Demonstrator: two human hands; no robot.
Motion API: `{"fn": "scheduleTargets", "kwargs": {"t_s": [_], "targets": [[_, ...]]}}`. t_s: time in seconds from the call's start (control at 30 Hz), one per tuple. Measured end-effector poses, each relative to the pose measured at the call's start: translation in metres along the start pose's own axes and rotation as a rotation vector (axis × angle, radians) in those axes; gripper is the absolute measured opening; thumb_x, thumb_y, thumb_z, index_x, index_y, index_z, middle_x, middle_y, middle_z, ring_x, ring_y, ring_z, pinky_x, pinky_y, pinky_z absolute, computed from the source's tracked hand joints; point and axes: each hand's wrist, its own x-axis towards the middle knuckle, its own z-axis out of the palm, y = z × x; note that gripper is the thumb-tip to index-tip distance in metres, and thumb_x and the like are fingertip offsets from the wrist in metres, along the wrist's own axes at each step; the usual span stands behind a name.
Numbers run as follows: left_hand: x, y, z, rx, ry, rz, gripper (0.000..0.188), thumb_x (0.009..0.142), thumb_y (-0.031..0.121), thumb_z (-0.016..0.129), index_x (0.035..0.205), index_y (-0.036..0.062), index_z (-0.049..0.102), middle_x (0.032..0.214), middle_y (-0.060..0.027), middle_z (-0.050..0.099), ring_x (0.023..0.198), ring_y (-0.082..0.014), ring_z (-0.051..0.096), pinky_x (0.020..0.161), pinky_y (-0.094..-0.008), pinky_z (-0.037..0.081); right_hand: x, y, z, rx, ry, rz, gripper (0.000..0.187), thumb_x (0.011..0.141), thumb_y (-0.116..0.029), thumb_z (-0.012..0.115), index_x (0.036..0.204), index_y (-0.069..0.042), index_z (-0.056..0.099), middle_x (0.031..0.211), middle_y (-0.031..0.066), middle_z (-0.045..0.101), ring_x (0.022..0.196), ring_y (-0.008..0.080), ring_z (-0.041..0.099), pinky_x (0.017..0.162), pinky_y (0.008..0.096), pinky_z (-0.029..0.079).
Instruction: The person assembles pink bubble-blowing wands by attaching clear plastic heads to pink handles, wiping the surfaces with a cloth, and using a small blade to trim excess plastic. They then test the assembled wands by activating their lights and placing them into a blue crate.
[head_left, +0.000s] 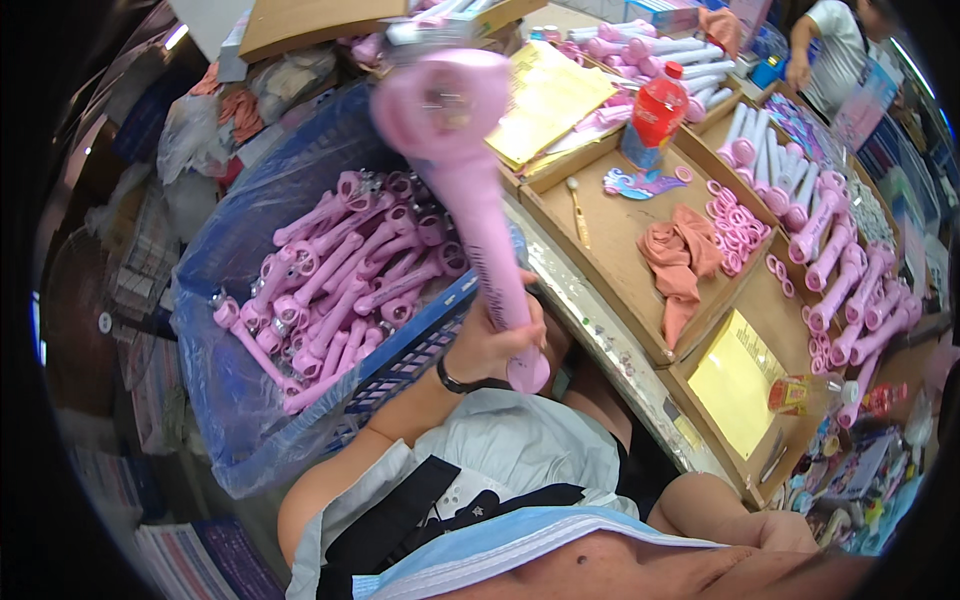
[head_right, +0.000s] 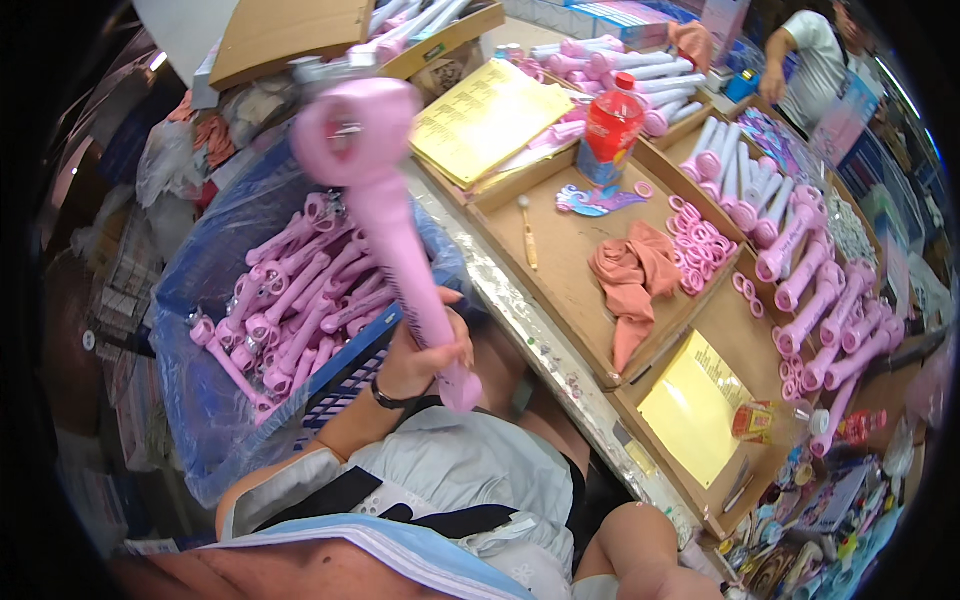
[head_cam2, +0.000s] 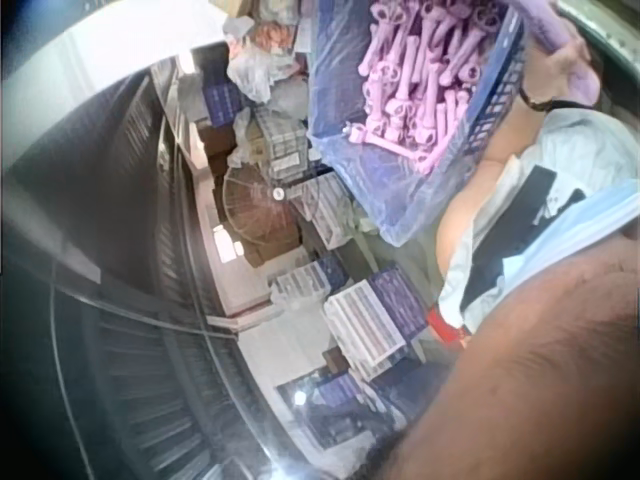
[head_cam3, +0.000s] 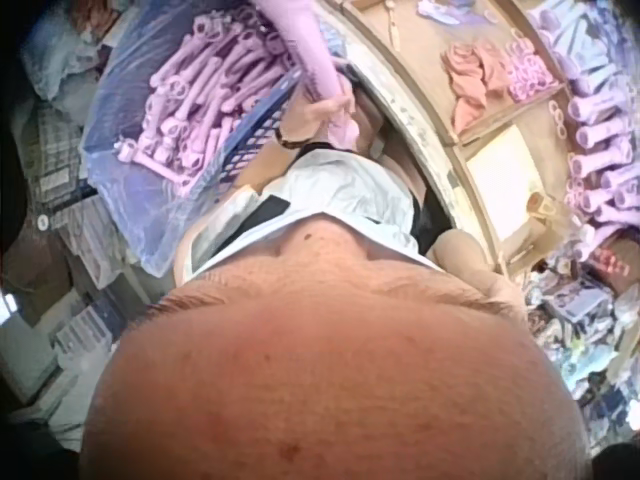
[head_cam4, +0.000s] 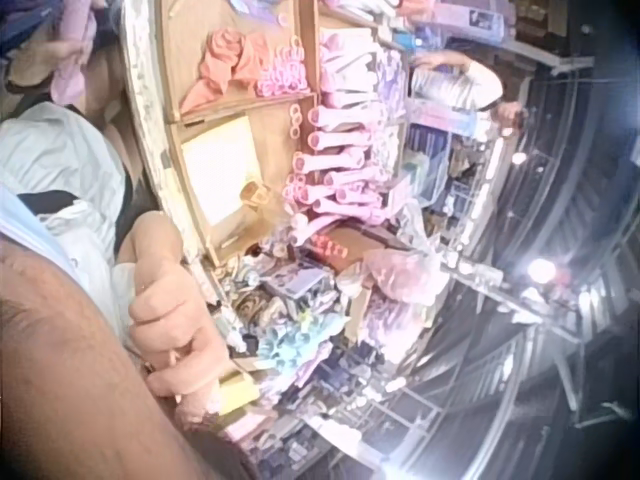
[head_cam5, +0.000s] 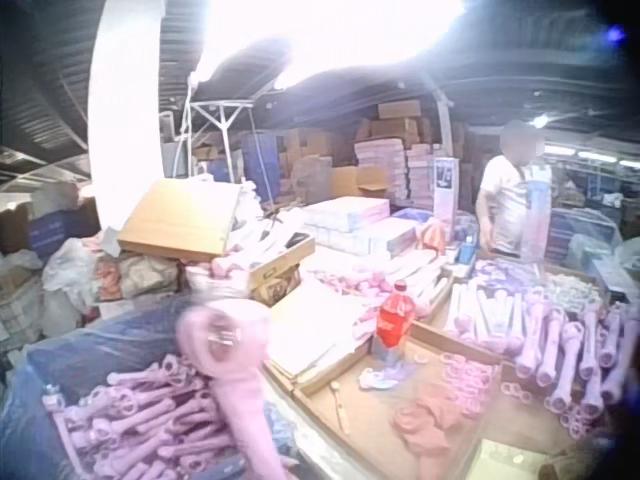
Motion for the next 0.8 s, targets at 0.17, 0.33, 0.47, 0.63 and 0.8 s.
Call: {"fn": "scheduleTargets", "kwargs": {"t_s": [0.17, 0.33, 0.47, 0.63, 0.8], "targets": [[-0.009, -0.027, 0.015, 0.047, -0.085, -0.279, 0.060, 0.073, -0.004, 0.066, 0.126, 0.0048, 0.039, 0.080, -0.0061, 0.058, 0.067, -0.0126, 0.058, 0.061, -0.0253, 0.047, -0.006, -0.002, 0.007, -0.090, 0.134, -0.213, 0.018, 0.092, -0.026, 0.045, 0.102, -0.020, 0.059, 0.093, 0.0013, 0.048, 0.056, 0.0155, 0.046, 0.047, 0.0267, 0.034], [-0.009, -0.028, 0.007, 0.056, -0.250, -0.104, 0.065, 0.074, -0.005, 0.066, 0.131, 0.0041, 0.036, 0.085, -0.0074, 0.058, 0.070, -0.0135, 0.058, 0.062, -0.0261, 0.049, -0.012, 0.006, 0.014, -0.328, 0.231, -0.306, 0.016, 0.093, -0.022, 0.044, 0.105, -0.018, 0.054, 0.095, 0.0014, 0.047, 0.053, 0.0131, 0.045, 0.046, 0.0263, 0.036], [0.007, -0.019, 0.001, -0.174, -0.204, 0.021, 0.062, 0.082, 0.005, 0.064, 0.134, 0.0040, 0.032, 0.089, -0.0109, 0.056, 0.069, -0.0171, 0.059, 0.060, -0.0282, 0.050, -0.011, 0.013, 0.015, -0.356, 0.150, -0.279, 0.012, 0.093, -0.018, 0.044, 0.101, -0.017, 0.052, 0.095, 0.0016, 0.046, 0.053, 0.0125, 0.045, 0.046, 0.0259, 0.036], [0.012, -0.017, 0.004, -0.140, -0.066, -0.084, 0.058, 0.084, 0.008, 0.061, 0.134, 0.0035, 0.030, 0.090, -0.0099, 0.056, 0.069, -0.0157, 0.060, 0.060, -0.0277, 0.051, -0.001, 0.004, 0.016, -0.482, 0.075, -0.136, 0.006, 0.091, -0.015, 0.044, 0.095, -0.016, 0.049, 0.095, 0.0019, 0.044, 0.053, 0.0124, 0.046, 0.045, 0.0258, 0.036], [0.010, -0.026, 0.004, 0.075, -0.016, -0.082, 0.049, 0.083, 0.001, 0.058, 0.125, 0.0029, 0.033, 0.091, -0.0095, 0.056, 0.069, -0.0155, 0.060, 0.061, -0.0273, 0.051, -0.007, 0.008, 0.013, -0.457, 0.131, -0.284, 0.007, 0.090, -0.014, 0.047, 0.096, -0.016, 0.049, 0.093, 0.0021, 0.044, 0.054, 0.0121, 0.047, 0.045, 0.0261, 0.037]]}}
